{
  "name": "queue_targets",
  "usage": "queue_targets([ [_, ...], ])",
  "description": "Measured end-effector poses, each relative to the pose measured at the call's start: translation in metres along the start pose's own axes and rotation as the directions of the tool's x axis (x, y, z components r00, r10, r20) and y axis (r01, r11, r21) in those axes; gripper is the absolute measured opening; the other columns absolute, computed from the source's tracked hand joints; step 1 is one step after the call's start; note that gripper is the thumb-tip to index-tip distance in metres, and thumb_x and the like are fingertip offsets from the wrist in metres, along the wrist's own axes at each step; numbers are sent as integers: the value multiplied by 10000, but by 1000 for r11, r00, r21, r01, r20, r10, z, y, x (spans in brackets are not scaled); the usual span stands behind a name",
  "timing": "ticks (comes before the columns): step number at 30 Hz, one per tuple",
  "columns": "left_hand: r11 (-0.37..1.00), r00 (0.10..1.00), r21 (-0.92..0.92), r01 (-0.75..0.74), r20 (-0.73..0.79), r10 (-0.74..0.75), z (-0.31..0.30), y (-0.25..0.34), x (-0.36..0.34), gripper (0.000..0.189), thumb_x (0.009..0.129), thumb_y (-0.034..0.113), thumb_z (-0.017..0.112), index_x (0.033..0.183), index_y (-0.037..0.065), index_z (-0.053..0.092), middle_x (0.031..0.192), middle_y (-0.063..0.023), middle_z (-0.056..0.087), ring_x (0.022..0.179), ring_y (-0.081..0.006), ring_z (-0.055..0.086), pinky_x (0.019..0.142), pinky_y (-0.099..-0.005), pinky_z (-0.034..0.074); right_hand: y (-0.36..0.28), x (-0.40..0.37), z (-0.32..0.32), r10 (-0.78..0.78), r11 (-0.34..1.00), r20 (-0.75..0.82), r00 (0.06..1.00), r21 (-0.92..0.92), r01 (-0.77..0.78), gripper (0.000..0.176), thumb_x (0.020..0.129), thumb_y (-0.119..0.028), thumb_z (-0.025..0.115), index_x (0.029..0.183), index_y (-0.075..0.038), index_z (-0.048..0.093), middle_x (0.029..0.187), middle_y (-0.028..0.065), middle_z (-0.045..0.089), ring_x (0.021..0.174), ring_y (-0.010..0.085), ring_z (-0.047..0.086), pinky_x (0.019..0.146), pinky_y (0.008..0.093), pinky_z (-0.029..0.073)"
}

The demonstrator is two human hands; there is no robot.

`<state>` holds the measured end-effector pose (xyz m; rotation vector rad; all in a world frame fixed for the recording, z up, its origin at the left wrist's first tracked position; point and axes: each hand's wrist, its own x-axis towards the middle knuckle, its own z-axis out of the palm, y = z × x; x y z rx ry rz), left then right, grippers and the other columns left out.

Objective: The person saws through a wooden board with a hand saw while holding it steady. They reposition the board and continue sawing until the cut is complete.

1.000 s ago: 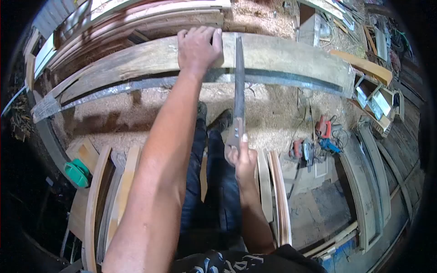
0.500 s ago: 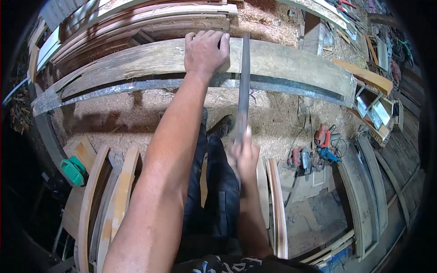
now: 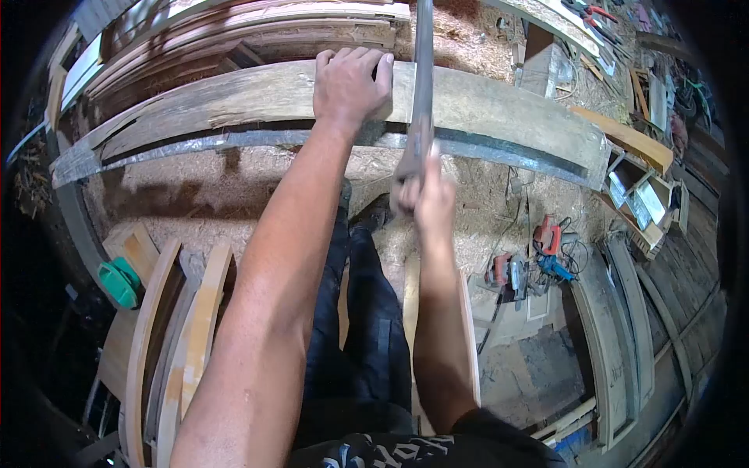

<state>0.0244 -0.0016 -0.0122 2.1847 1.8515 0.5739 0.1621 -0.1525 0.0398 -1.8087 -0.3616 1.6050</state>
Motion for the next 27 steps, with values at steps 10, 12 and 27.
queue_targets([
  [10,1000,999,4,-24,34,24,-2,3,0,300,960,319,524,877,116,729,929,-51,728,922,-231,661,944,-428,406,66,-93,-19,109,992,-82,991,71,-103,568,1048,-473,434,636,-105,566,518,-31,483,445,77,448,422,281,320],
  [12,1000,1000,3,-17,24,17,0,2,-1,283,951,309,538,859,114,722,916,-50,726,909,-231,662,934,-426,409,16,-11,4,-27,999,-41,999,42,29,635,1036,-521,434,549,-120,513,484,-33,451,428,78,433,426,280,308],
  [27,999,995,23,-23,95,21,-4,1,-2,278,964,311,549,953,113,745,954,-51,732,938,-231,666,958,-417,410,12,-13,1,-20,999,-8,1000,45,20,657,1037,-514,439,505,-128,477,472,-16,469,437,86,466,424,269,327],
])
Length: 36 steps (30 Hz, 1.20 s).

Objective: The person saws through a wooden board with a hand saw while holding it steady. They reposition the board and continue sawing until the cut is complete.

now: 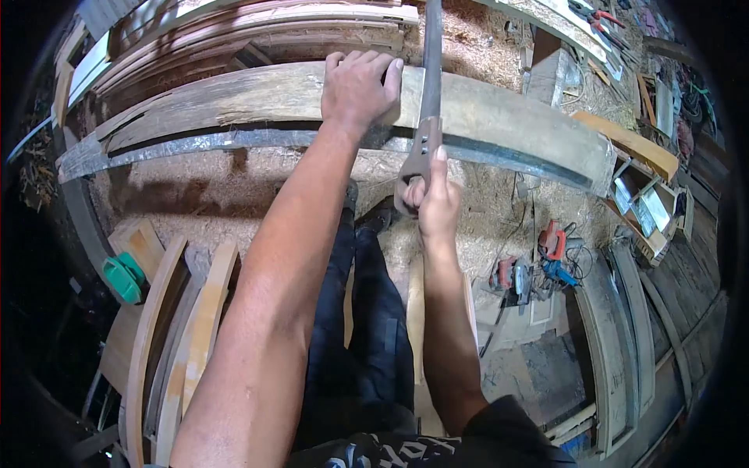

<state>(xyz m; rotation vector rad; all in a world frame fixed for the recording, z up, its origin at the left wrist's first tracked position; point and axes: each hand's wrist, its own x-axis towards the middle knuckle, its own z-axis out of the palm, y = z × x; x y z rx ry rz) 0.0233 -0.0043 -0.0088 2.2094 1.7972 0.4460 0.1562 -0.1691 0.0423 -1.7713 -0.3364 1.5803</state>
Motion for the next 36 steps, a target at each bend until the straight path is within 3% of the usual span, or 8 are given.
queue_targets([
  [3,999,997,-48,-5,-76,2,3,0,1,289,956,318,533,886,119,731,919,-47,724,921,-231,660,949,-432,403,32,-68,-5,127,991,-104,986,56,-121,582,1066,-412,425,573,-121,530,483,-35,445,427,73,430,411,257,317],
  [5,999,997,-39,-11,-73,8,3,0,1,289,957,318,533,887,120,732,923,-47,725,925,-231,660,948,-431,403,36,-123,2,114,991,-106,988,85,-106,503,1075,-414,375,1135,-8,666,561,-68,432,451,30,372,414,206,294],
  [8,999,997,-29,-21,-70,19,3,-2,0,292,958,321,531,889,121,732,929,-48,726,930,-231,660,946,-430,402,57,-93,-20,161,984,-51,986,90,-157,497,1072,-418,385,1138,-7,656,574,-60,465,453,28,389,424,204,306],
  [11,1000,997,-24,-18,-69,17,2,1,3,298,961,326,525,892,122,732,932,-48,727,933,-230,659,945,-427,399,2,5,-1,71,996,-4,997,46,-71,696,1009,-587,440,471,-147,422,458,-37,423,411,83,422,410,277,287],
  [17,1000,999,-28,-8,-49,7,2,0,-2,300,960,329,522,922,128,741,959,-49,733,951,-225,661,959,-423,392,44,-113,-2,125,974,-86,988,198,-106,443,1071,-397,418,856,-107,675,548,-42,504,444,52,404,410,238,285],
  [27,1000,998,-29,10,-55,-11,0,1,2,307,961,333,519,921,126,743,968,-48,733,958,-228,660,967,-417,392,0,-32,13,79,995,-145,986,-48,-87,689,1038,-528,427,473,-134,404,469,-22,386,434,98,400,438,260,302],
  [32,1000,997,-19,-14,-73,13,3,-2,2,305,955,333,524,910,121,739,956,-52,732,948,-232,661,955,-417,392,55,-89,-10,73,991,-106,992,119,-60,495,1068,-441,394,1114,-31,668,595,-36,498,474,48,421,438,240,337],
  [36,1000,999,-10,2,-42,-2,-1,0,1,310,966,329,531,958,110,750,992,-56,735,978,-223,668,968,-415,405,-5,8,4,-34,999,2,999,18,34,626,1068,-442,392,530,-130,460,487,-19,431,427,76,395,419,273,313],
])
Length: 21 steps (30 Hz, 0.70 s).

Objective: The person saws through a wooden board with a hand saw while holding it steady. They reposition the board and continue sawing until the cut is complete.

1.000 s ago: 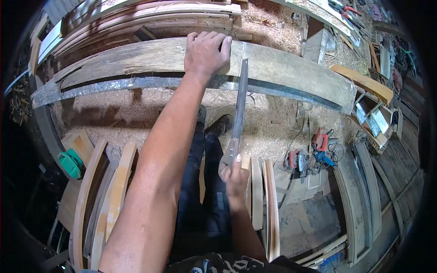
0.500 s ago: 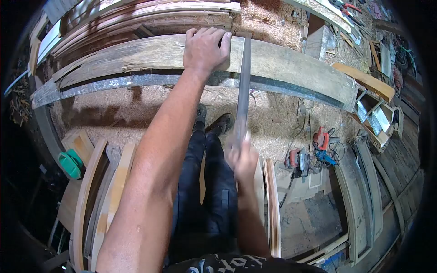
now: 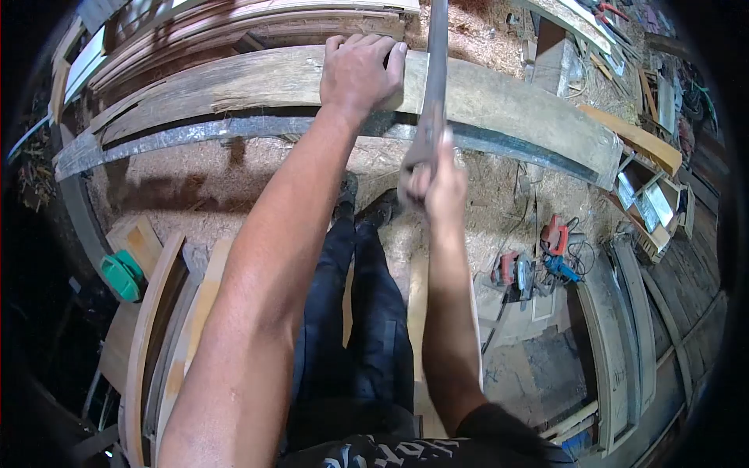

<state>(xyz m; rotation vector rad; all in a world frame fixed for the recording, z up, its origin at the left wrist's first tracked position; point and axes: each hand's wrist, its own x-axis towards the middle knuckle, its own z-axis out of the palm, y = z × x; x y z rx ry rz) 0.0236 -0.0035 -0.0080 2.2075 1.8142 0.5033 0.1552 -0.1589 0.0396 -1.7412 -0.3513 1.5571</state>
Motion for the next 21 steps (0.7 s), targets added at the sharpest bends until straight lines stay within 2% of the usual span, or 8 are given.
queue_targets([
  [2,1000,1000,11,-14,-5,14,1,0,1,318,971,332,524,968,109,751,995,-55,738,976,-228,672,968,-413,403,-30,6,14,15,1000,-101,995,-10,-16,655,1065,-455,395,482,-159,378,485,-23,391,425,82,388,423,267,306],
  [4,1000,1000,-6,-4,-2,4,1,1,-2,322,973,334,523,974,107,751,994,-59,738,974,-230,673,970,-413,401,4,-45,0,89,990,-129,988,-99,-103,612,1062,-475,389,623,-99,591,507,-38,375,454,66,399,430,253,297],
  [6,1000,1000,-14,-14,-5,14,5,0,-1,325,975,337,521,979,106,750,993,-63,738,971,-233,674,972,-412,399,51,-106,-6,93,996,-111,989,0,-93,543,1062,-473,391,992,-42,714,535,-50,398,476,50,405,433,238,292],
  [7,999,999,-15,-30,-20,30,6,-2,-1,321,966,344,520,944,116,745,967,-64,735,951,-237,672,959,-423,398,51,-109,-6,82,997,-111,990,9,-81,543,1062,-473,391,992,-42,714,535,-50,398,476,50,405,433,238,292],
  [9,999,999,-4,-35,-17,35,6,-4,2,316,955,354,522,913,130,741,939,-66,732,921,-243,671,947,-437,398,47,-106,-8,210,976,-128,969,86,-200,656,1051,-483,417,504,-128,492,478,-12,466,425,75,452,412,261,338],
  [12,999,999,8,-48,8,48,2,-2,0,335,976,355,523,988,104,746,981,-70,737,958,-238,673,964,-424,398,15,-6,-8,14,999,22,1000,45,-15,665,1029,-549,426,499,-147,434,477,-17,450,416,101,436,416,275,331],
  [14,999,998,7,-51,21,51,-1,-3,-2,342,980,359,517,988,106,747,978,-67,738,962,-230,673,966,-421,392,-9,11,8,-8,1000,-76,997,-17,6,693,1000,-611,437,493,-139,436,484,-19,462,430,95,427,437,275,322],
  [21,998,998,-46,-44,36,46,0,-3,1,335,968,367,535,969,110,750,972,-69,737,946,-222,676,982,-419,391,48,-94,-9,177,981,-118,977,100,-166,631,1032,-511,457,523,-137,463,479,-20,458,410,77,416,406,259,293],
])
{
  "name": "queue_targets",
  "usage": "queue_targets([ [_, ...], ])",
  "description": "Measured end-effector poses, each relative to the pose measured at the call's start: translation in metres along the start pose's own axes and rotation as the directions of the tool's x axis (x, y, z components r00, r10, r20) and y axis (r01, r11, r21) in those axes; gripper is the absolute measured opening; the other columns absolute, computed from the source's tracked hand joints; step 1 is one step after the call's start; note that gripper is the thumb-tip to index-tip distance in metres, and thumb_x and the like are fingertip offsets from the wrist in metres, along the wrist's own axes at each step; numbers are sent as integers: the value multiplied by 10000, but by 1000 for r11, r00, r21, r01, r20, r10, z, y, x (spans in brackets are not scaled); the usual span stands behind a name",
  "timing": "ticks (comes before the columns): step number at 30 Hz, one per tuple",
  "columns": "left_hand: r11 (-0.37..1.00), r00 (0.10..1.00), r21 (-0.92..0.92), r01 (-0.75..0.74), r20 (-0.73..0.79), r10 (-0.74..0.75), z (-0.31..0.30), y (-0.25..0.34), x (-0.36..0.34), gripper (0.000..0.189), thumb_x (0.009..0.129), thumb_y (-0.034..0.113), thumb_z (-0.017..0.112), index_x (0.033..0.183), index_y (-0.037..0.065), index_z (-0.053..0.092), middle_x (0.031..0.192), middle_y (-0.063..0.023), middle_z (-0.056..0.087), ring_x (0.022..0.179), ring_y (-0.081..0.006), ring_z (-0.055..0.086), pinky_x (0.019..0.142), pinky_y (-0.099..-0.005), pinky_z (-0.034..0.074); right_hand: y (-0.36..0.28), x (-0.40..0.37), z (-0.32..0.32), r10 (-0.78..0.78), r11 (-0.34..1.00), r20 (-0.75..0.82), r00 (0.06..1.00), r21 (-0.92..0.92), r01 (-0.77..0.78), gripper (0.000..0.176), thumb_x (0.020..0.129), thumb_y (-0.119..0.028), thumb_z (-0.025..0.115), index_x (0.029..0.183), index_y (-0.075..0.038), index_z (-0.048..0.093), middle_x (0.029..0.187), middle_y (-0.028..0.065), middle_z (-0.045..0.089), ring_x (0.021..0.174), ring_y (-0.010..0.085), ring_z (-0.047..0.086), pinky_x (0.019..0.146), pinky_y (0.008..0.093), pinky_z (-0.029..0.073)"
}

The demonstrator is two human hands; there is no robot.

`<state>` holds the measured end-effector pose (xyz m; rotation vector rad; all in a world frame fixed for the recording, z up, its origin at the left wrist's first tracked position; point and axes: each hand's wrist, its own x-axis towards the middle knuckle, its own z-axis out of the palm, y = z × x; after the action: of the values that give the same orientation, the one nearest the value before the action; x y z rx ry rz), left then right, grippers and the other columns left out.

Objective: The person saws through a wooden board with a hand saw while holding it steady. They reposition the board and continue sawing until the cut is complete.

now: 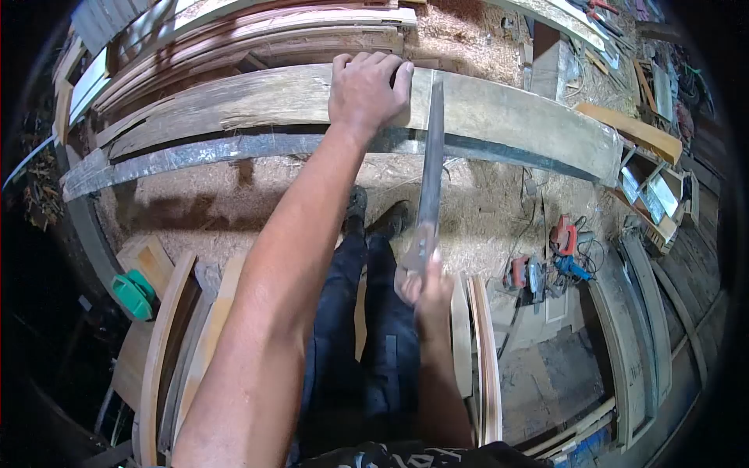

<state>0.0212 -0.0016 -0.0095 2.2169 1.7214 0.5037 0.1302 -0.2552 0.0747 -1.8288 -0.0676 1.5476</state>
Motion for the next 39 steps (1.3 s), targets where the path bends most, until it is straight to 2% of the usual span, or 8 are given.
queue_targets([
  [9,999,1000,36,2,16,-3,1,1,2,336,966,368,535,977,107,746,979,-71,733,948,-235,671,985,-425,393,-9,21,5,-110,984,21,994,-135,112,647,1038,-518,429,534,-118,494,483,-15,461,432,102,458,440,271,346],
  [12,1000,1000,25,-9,18,9,0,0,3,327,967,364,533,974,113,743,986,-73,732,956,-234,670,993,-421,392,3,-10,20,9,967,-137,991,254,26,629,1059,-462,412,542,-116,504,481,-13,472,431,89,467,429,258,342],
  [14,999,1000,22,-25,-18,25,2,0,0,320,965,359,533,963,116,741,982,-71,731,959,-234,669,990,-420,395,-2,6,5,-75,996,-20,997,-56,74,626,1060,-458,414,544,-112,493,488,-47,390,455,61,386,438,240,314],
  [24,999,1000,-33,-6,9,7,-2,4,-3,282,940,331,560,883,113,729,927,-55,720,935,-228,655,953,-420,390,38,-59,-24,-66,998,49,997,-8,67,519,1051,-372,459,643,-84,602,534,-46,450,469,58,408,437,248,312],
  [32,1000,1000,2,-7,-17,7,2,3,3,257,933,317,566,859,123,717,910,-48,706,911,-227,647,942,-434,395,-58,63,35,-148,988,33,988,-28,149,598,1043,-417,487,526,-114,482,512,-36,475,447,57,429,432,251,297],
  [34,1000,1000,-3,-14,6,14,1,7,1,254,933,318,566,867,123,715,915,-47,704,915,-226,646,941,-433,395,-14,16,11,-70,997,11,998,28,69,564,1055,-403,454,578,-106,499,536,-31,497,454,54,427,428,250,290],
  [37,999,999,-4,-37,-13,37,-1,4,11,249,937,320,564,884,124,709,907,-42,700,918,-225,643,937,-431,394,1,-60,2,-88,975,-31,996,-208,79,546,1061,-468,389,1354,-55,595,554,-66,394,485,37,390,441,227,287],
  [39,1000,1000,21,-22,13,21,-1,6,5,245,939,318,565,882,125,704,904,-38,697,922,-222,642,929,-429,392,7,-46,-1,10,995,-59,998,-99,-16,541,1061,-467,394,1060,-33,717,531,-48,415,470,55,395,434,242,294],
])
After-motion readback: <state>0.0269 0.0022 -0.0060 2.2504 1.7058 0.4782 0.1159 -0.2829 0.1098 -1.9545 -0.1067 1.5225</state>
